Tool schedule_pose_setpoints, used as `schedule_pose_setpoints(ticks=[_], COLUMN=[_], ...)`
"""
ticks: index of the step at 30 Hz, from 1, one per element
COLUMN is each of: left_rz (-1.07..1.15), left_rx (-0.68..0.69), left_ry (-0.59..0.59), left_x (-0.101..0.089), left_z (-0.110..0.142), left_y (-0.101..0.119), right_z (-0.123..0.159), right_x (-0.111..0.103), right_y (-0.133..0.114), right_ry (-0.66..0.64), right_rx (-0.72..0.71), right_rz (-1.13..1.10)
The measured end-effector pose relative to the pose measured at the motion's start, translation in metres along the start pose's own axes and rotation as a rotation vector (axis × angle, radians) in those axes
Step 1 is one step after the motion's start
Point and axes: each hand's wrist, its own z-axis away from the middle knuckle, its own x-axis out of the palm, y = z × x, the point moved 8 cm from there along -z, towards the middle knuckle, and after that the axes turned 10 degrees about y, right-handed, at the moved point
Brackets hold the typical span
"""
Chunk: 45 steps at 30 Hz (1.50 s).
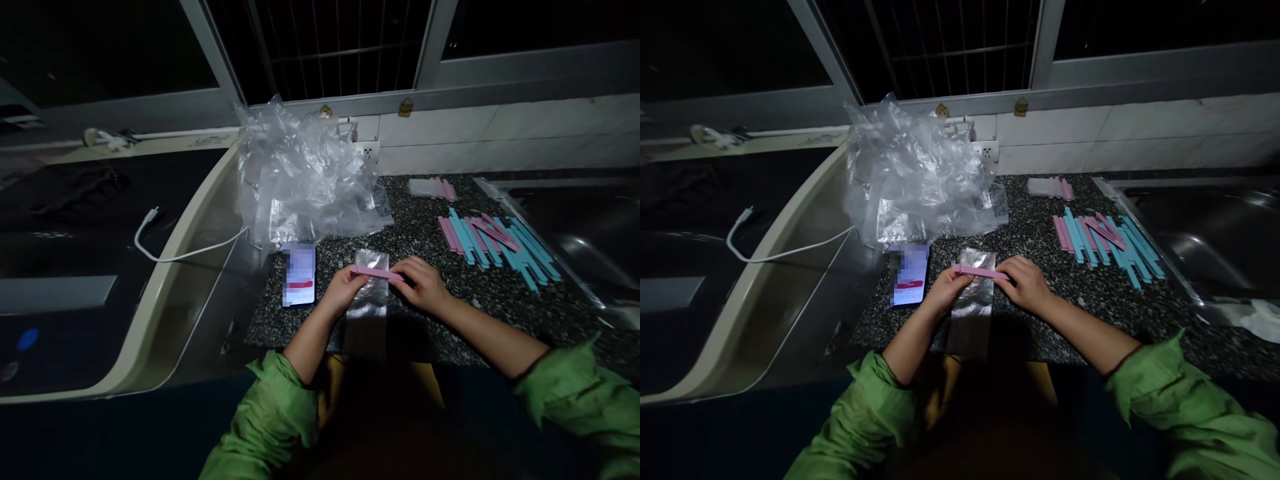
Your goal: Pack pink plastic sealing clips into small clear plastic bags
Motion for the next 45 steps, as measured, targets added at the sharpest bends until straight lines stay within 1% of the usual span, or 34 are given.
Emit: schedule_pose_setpoints(ticks=[4,10,16,19,22,24,26,28,30,35,40,43,45], left_rz=[0.036,0.134,0.067,0.054,0.023,-0.013,-0.058,-0.101,-0.128,-0.156,-0.191,-0.197,-0.185], left_rx=[-0.020,0.018,0.034,0.025,0.034,0.050,0.070,0.094,0.117,0.144,0.160,0.200,0.238], left_ry=[-0.013,-0.005,0.042,0.031,0.041,0.053,0.056,0.039,0.014,-0.007,0.021,0.073,0.142], left_x=[-0.003,-0.009,-0.011,-0.008,-0.007,-0.008,-0.009,-0.008,-0.006,-0.004,-0.003,-0.006,-0.013], left_z=[0.000,-0.003,-0.005,-0.004,-0.003,-0.002,-0.001,-0.001,0.000,-0.002,0.001,0.004,0.004], left_y=[-0.005,-0.008,-0.006,-0.005,-0.002,0.000,0.001,0.002,0.002,0.000,0.002,0.008,0.013], right_z=[-0.001,-0.001,0.001,0.003,0.004,0.004,0.003,0.002,0.003,0.006,0.009,0.007,0.001], right_x=[0.000,-0.001,0.002,0.007,0.011,0.009,0.006,0.003,0.003,0.007,0.007,0.011,0.016], right_y=[-0.001,-0.004,-0.005,-0.003,-0.005,-0.008,-0.011,-0.013,-0.016,-0.018,-0.015,-0.014,-0.016], right_ry=[-0.007,-0.001,-0.030,-0.063,-0.083,-0.072,-0.047,-0.030,-0.031,-0.045,-0.036,-0.033,-0.028], right_rx=[-0.005,-0.033,-0.041,-0.027,-0.051,-0.083,-0.112,-0.132,-0.150,-0.183,-0.184,-0.176,-0.179], right_rz=[0.021,0.035,0.068,0.082,0.087,0.134,0.242,0.348,0.389,0.370,0.276,0.232,0.208])
